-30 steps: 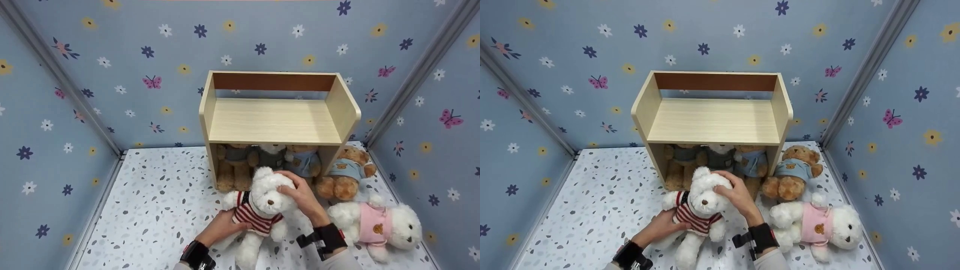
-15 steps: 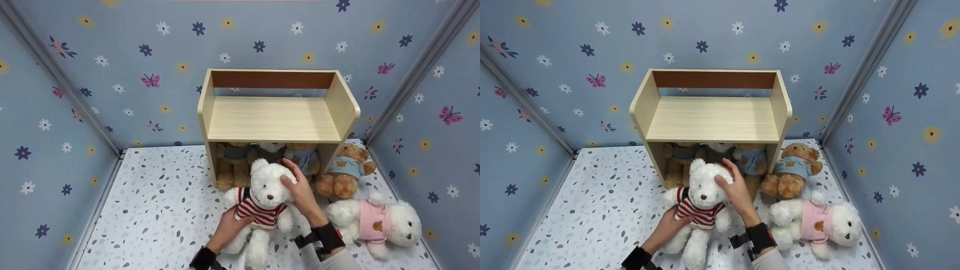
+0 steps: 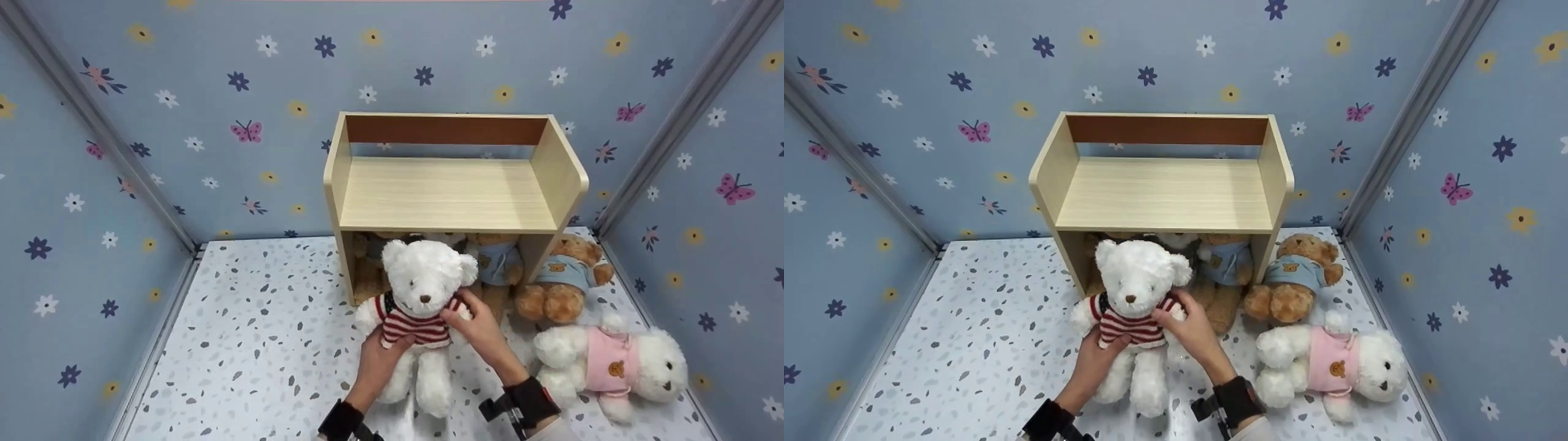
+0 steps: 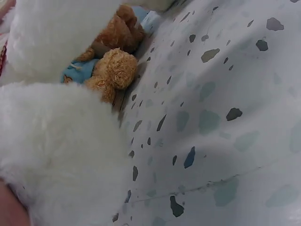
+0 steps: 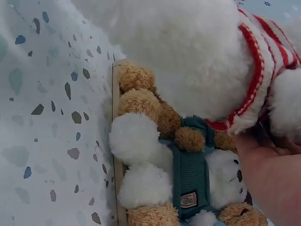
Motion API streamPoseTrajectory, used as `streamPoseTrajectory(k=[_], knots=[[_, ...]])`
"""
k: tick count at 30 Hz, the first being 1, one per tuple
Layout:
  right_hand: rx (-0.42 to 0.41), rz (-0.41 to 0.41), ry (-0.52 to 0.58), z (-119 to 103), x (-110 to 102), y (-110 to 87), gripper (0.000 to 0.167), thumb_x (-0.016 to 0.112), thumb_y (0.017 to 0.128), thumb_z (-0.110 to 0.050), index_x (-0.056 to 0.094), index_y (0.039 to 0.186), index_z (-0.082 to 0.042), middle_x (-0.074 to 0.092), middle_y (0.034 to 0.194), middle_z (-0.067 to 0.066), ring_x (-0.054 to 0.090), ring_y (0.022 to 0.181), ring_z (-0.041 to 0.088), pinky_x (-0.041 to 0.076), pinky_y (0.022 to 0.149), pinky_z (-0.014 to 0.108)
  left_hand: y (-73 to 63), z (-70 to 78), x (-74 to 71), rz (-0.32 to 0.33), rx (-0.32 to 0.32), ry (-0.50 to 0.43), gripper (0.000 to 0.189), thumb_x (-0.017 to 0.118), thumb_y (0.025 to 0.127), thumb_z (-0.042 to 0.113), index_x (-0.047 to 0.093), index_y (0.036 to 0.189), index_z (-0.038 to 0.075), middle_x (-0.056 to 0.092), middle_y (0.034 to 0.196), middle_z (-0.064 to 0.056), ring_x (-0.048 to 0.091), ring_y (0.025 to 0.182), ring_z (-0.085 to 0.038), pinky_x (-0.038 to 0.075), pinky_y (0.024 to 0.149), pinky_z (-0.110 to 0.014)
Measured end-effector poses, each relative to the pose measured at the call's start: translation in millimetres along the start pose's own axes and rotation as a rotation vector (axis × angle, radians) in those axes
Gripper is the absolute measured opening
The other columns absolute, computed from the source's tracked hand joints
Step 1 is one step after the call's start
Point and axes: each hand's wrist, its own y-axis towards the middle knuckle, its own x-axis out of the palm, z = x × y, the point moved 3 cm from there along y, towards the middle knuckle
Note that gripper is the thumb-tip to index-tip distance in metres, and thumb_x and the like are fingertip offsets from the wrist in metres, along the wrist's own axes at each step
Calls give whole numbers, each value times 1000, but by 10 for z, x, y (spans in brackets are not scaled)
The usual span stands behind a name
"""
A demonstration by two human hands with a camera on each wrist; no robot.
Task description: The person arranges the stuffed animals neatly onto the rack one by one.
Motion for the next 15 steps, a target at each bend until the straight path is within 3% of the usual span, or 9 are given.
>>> streamPoseTrajectory(k=[7,12,15], knots=[[19,-33,-23,7,22,-28,62,78,94,-15,52,150,-9,67,132,11,66,115,22,53,97,32,10,59,43,58,31,-7,43,81,91,37,72,122,8,75,113,-2,69,106,-21,52,95,-41],[48,-14,-90,4,-11,-35,66,82,90,-22,53,148,-16,66,133,7,63,118,22,50,100,38,11,110,84,37,51,-28,44,80,92,36,71,124,7,75,112,-2,70,106,-19,54,94,-37],[46,22,-132,-5,-51,-36,68,82,87,-21,53,148,-16,65,135,6,61,121,22,48,103,44,0,135,100,9,51,-4,39,81,91,37,74,116,8,76,98,1,70,90,-14,54,83,-32]])
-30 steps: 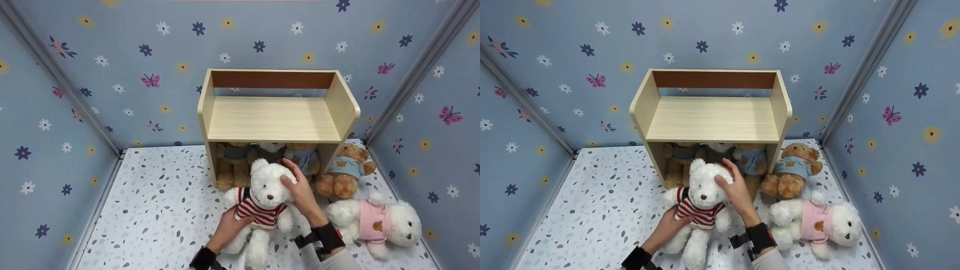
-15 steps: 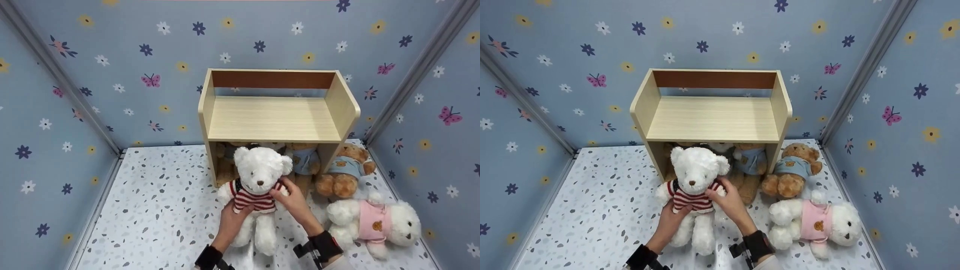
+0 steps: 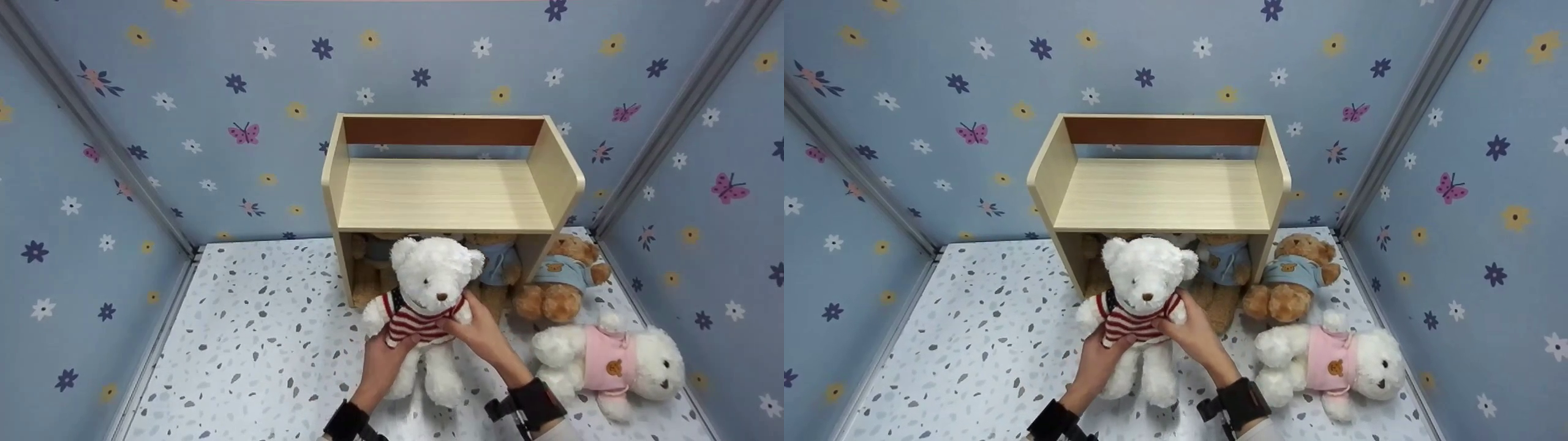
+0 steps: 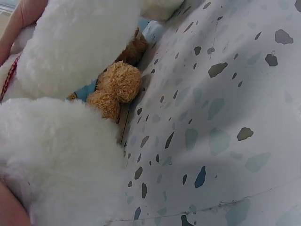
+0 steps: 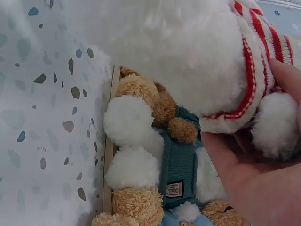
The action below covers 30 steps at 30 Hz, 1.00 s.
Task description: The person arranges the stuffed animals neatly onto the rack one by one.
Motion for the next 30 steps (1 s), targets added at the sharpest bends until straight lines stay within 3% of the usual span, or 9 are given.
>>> streamPoseTrajectory(k=[6,11,13,15,20,23,27,29,30], knots=[[-52,102,-62,-59,-95,9,67,77,88,-8,52,150,-8,62,142,13,57,130,27,44,108,51,-15,54,27,-77,-50,26,34,82,89,40,72,84,8,66,70,5,59,62,-9,49,62,-27],[-84,170,-48,-189,-204,19,67,74,91,1,48,153,-5,56,149,16,53,136,32,42,111,53,4,145,72,-139,-45,-35,46,76,94,42,69,115,1,72,104,-2,68,95,-16,55,84,-33],[-96,186,-36,-245,-250,25,67,73,92,2,47,153,-4,54,150,17,52,137,32,41,112,51,9,178,87,-161,-30,-69,58,74,96,42,60,134,0,68,126,-7,65,117,-22,51,101,-38],[-102,194,-28,-304,-296,31,66,72,93,4,47,153,-4,54,151,16,52,137,29,42,113,44,5,196,93,-186,-24,-92,66,73,97,40,53,142,-3,64,135,-11,62,124,-25,49,105,-42],[-128,208,14,-469,-434,56,65,65,92,13,46,152,-3,55,148,15,55,130,26,45,103,26,-9,196,83,-270,29,-102,70,70,99,34,42,151,-3,60,137,-15,63,118,-25,52,98,-37],[-160,222,49,-593,-530,100,69,60,91,17,42,155,-5,51,152,13,51,135,24,44,108,27,-4,163,56,-323,83,-129,67,65,103,29,37,157,3,58,139,-15,61,119,-24,52,96,-35],[-201,241,90,-806,-677,190,82,51,87,23,35,161,-11,44,159,7,46,139,13,39,114,25,14,108,-10,-364,81,-200,62,61,106,27,35,161,13,55,141,-13,60,121,-28,54,95,-35],[-211,236,162,-931,-754,245,87,47,87,24,32,163,-16,44,158,8,58,119,11,52,96,25,25,83,-48,-367,76,-216,59,60,106,25,37,160,15,55,141,-13,62,120,-29,55,95,-35],[-228,253,158,-995,-803,284,86,48,87,23,33,163,-16,45,157,8,58,117,9,51,95,24,29,69,-66,-362,79,-218,58,60,107,25,38,159,14,56,140,-13,62,119,-29,56,94,-35]])
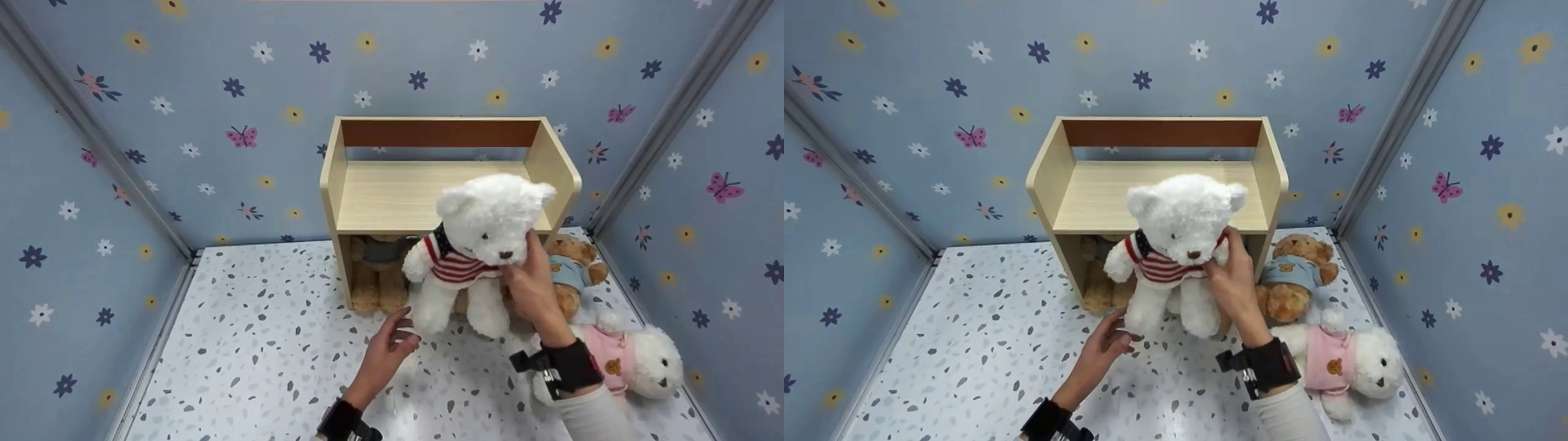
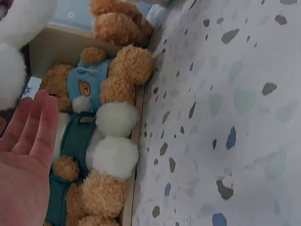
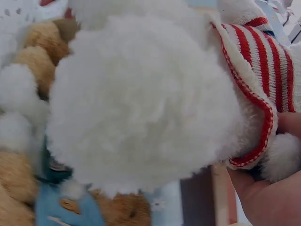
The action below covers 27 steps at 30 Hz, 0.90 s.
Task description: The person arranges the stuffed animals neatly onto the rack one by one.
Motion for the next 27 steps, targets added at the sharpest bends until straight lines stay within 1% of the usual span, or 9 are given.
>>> streamPoseTrajectory(k=[2,4,5,6,10,15,17,21,27], knots=[[-29,20,-19,-115,-54,130,80,52,94,17,32,163,-16,45,158,8,57,119,6,50,97,23,-8,-20,-41,11,19,12,56,59,107,21,39,158,11,58,139,-14,64,117,-27,56,93,-36],[-53,46,-64,-222,-115,271,74,57,97,10,33,163,-16,45,158,8,56,123,11,47,103,27,-20,-45,-73,27,34,26,55,59,107,19,40,157,7,60,137,-16,65,115,-25,57,91,-36],[-72,61,-118,-268,-150,347,71,59,98,5,34,162,-14,45,158,8,51,133,10,40,113,29,-29,-57,-87,35,39,30,54,59,107,19,41,156,5,60,137,-17,65,114,-24,57,91,-36],[-85,82,-168,-310,-183,427,70,62,98,3,36,161,-12,44,159,6,39,144,11,28,121,30,-38,-69,-98,42,42,29,54,59,107,18,41,156,4,60,136,-18,65,113,-23,57,91,-35],[-80,115,-227,-499,-252,705,67,61,96,4,39,158,-6,44,159,12,36,149,25,23,125,38,-73,-115,-137,70,29,62,54,61,106,20,43,154,3,62,134,-14,66,113,-24,55,93,-32],[-16,130,-272,-465,-327,1051,70,59,101,-6,33,164,-22,35,166,3,28,153,17,16,125,32,-108,-146,-180,90,3,112,50,61,106,20,46,153,8,64,133,-9,65,113,-19,54,93,-31],[16,133,-295,-361,-375,1177,71,60,103,-11,30,164,-30,32,167,-4,25,153,11,14,125,29,-119,-152,-191,94,-14,114,48,60,107,18,47,152,8,64,133,-11,65,113,-18,54,92,-30],[46,157,-361,-329,-394,1313,66,59,102,-11,36,162,-28,35,166,-4,26,152,10,14,125,29,-128,-158,-206,97,-43,111,48,58,107,16,45,152,4,63,134,-14,65,113,-20,54,93,-30],[19,218,-466,-262,-394,1513,55,56,102,-6,48,154,-20,47,158,-2,37,147,10,22,122,26,-147,-164,-237,100,-86,89,49,57,107,15,44,153,5,61,135,-16,65,113,-20,54,93,-30]])
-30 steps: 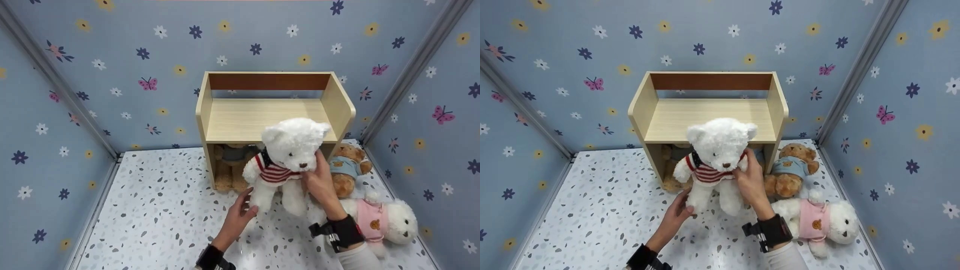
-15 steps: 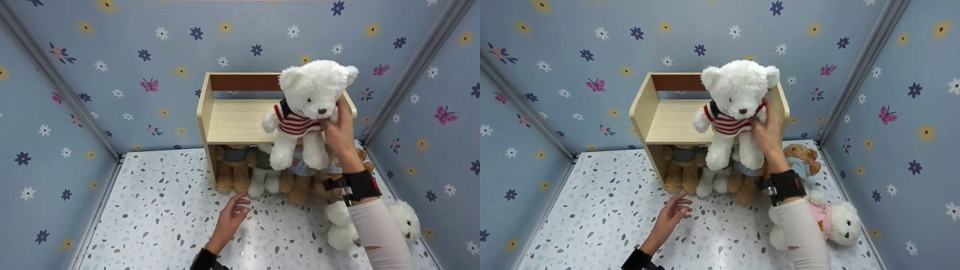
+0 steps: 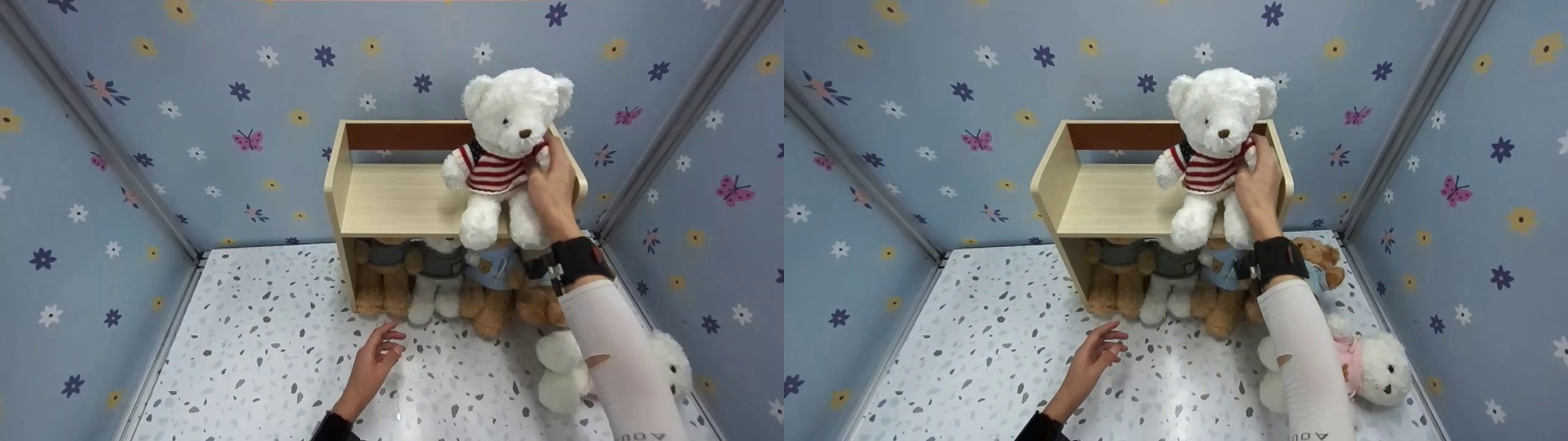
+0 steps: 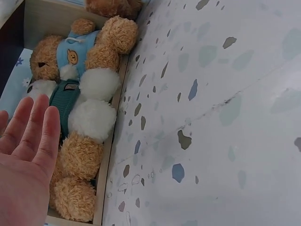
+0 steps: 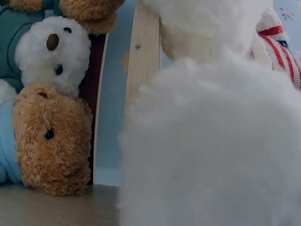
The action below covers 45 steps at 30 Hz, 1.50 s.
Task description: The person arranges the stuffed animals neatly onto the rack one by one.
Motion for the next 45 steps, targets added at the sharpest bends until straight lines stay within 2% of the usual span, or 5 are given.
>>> streamPoseTrajectory(k=[9,16,22,35,45], knots=[[-220,208,-282,76,101,182,35,59,100,0,56,135,3,58,132,25,56,124,39,44,107,48,-38,-48,27,7,-42,-23,50,60,106,17,45,152,3,62,133,-17,66,111,-18,54,91,-29],[-489,258,-693,50,166,21,40,45,100,4,48,139,6,38,153,30,33,146,46,21,124,56,-90,-108,71,-1,-42,-40,49,58,107,17,45,152,3,62,133,-16,66,113,-24,54,91,-29],[-692,104,-760,-20,240,-338,31,54,103,-15,62,130,0,55,144,25,46,138,45,30,117,63,-99,-170,75,-2,-36,-43,46,56,107,10,46,151,0,62,132,-21,66,113,-29,54,91,-28],[-466,-384,-859,228,247,-480,70,36,106,-63,41,160,-19,25,170,6,27,153,40,14,121,66,-79,-247,64,-18,-58,-30,44,54,107,14,48,148,-3,65,125,-16,67,110,-29,55,88,-29],[-623,-176,-792,271,79,-595,57,46,108,-47,58,144,-4,48,156,18,41,143,45,25,119,64,-51,-260,63,-11,-59,-36,43,57,108,19,52,145,-3,69,119,-15,67,109,-25,54,88,-28]])
